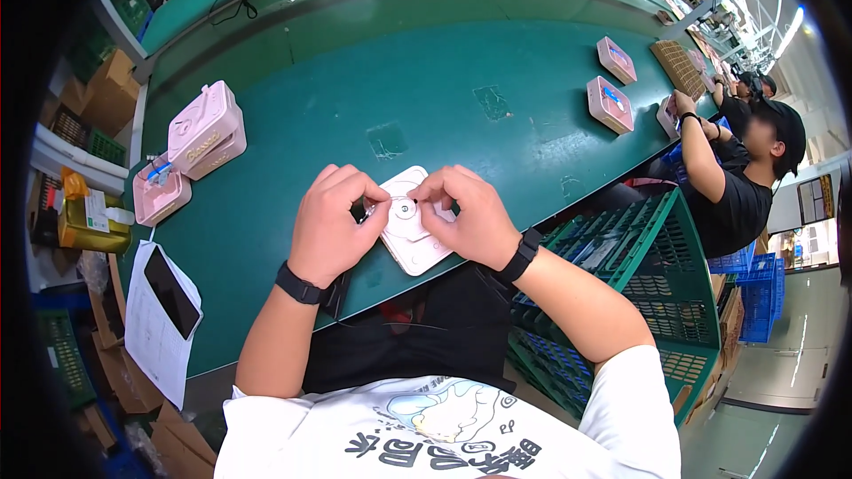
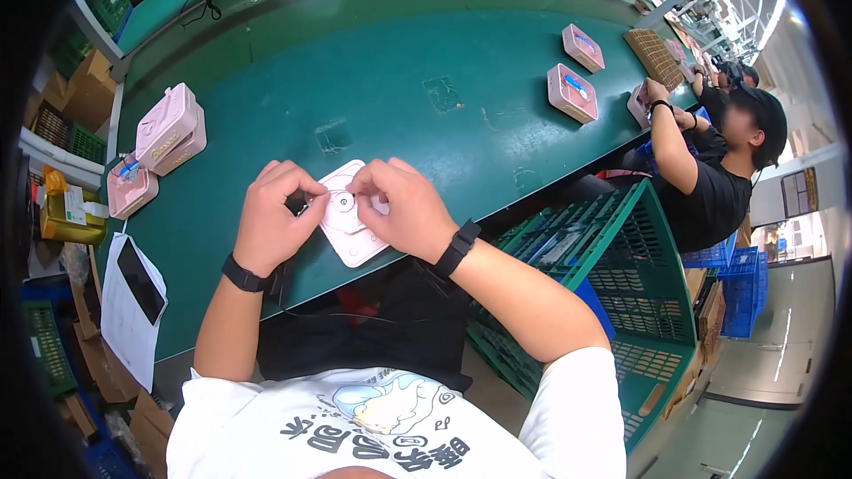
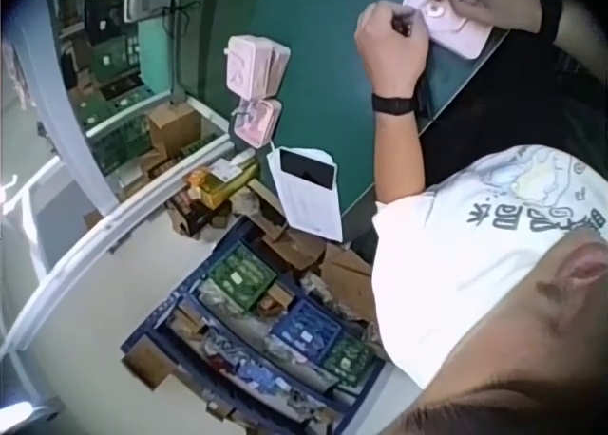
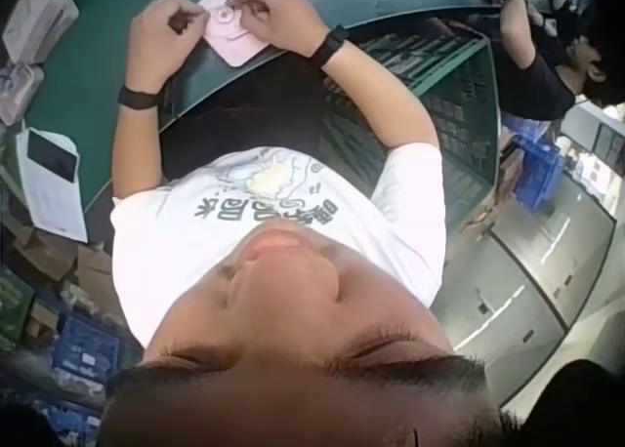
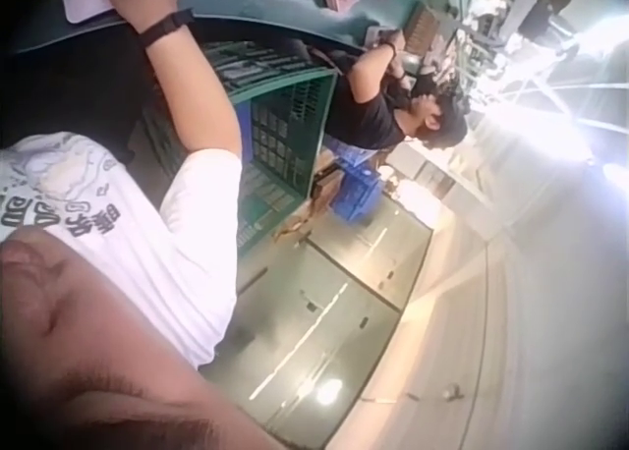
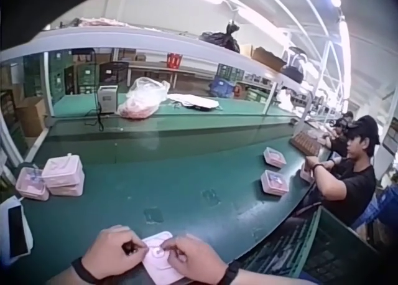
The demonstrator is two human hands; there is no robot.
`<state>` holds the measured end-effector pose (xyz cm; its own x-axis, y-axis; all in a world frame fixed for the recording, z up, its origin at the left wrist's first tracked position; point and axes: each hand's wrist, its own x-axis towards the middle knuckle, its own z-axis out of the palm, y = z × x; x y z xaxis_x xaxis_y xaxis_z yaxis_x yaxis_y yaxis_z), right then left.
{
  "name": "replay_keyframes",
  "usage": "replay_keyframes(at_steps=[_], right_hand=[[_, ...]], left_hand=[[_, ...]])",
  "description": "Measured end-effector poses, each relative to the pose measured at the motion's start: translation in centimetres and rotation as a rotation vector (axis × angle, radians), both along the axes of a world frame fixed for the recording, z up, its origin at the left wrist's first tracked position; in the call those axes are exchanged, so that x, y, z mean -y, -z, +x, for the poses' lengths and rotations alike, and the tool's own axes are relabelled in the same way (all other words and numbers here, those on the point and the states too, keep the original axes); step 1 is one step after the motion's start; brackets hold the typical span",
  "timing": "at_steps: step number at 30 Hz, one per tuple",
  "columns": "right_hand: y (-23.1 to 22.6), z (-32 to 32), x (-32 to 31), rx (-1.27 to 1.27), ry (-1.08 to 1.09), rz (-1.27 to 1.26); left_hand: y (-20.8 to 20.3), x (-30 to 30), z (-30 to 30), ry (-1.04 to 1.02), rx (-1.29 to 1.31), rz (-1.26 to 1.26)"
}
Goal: Packaging electronic components into pink boxes and organizing them into a crate.
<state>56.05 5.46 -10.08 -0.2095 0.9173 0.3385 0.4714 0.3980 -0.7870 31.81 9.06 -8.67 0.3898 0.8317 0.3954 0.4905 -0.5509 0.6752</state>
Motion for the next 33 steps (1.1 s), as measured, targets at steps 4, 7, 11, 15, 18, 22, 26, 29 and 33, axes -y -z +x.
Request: replay_keyframes(at_steps=[4, 7, 11, 15, 18, 22, 26, 29, 33], right_hand=[[-0.4, 0.6, -0.6, 0.122, -0.069, 0.01], [-0.1, 0.6, -0.4, 0.195, -0.096, 0.098], [-0.6, 0.3, -0.6, 0.233, -0.14, 0.16], [-1.9, 0.0, -0.9, 0.278, -0.167, 0.148], [-2.2, 0.1, -1.2, 0.287, -0.172, 0.162], [-2.1, -0.2, -0.6, 0.315, -0.167, 0.17], [-1.8, -0.5, -0.1, 0.311, -0.151, 0.159], [-1.8, -0.1, -0.2, 0.291, -0.149, 0.152], [-1.9, 0.3, -0.3, 0.261, -0.164, 0.141]], left_hand=[[-1.0, 0.1, -1.0, 0.01, 0.02, -0.289], [-1.2, 0.2, -1.4, 0.024, 0.022, -0.564], [-1.5, 0.2, -1.5, 0.099, 0.109, -0.653], [-2.8, 0.1, -2.0, 0.194, 0.103, -0.713], [-2.8, -0.4, -2.2, 0.204, 0.087, -0.788], [-2.0, -0.3, -1.8, 0.041, 0.091, -0.349], [-2.0, 0.9, -0.5, 0.062, 0.091, -0.156], [-2.6, 1.9, -0.1, 0.054, -0.031, -0.122], [-2.3, 2.1, -0.1, 0.066, -0.13, -0.112]])
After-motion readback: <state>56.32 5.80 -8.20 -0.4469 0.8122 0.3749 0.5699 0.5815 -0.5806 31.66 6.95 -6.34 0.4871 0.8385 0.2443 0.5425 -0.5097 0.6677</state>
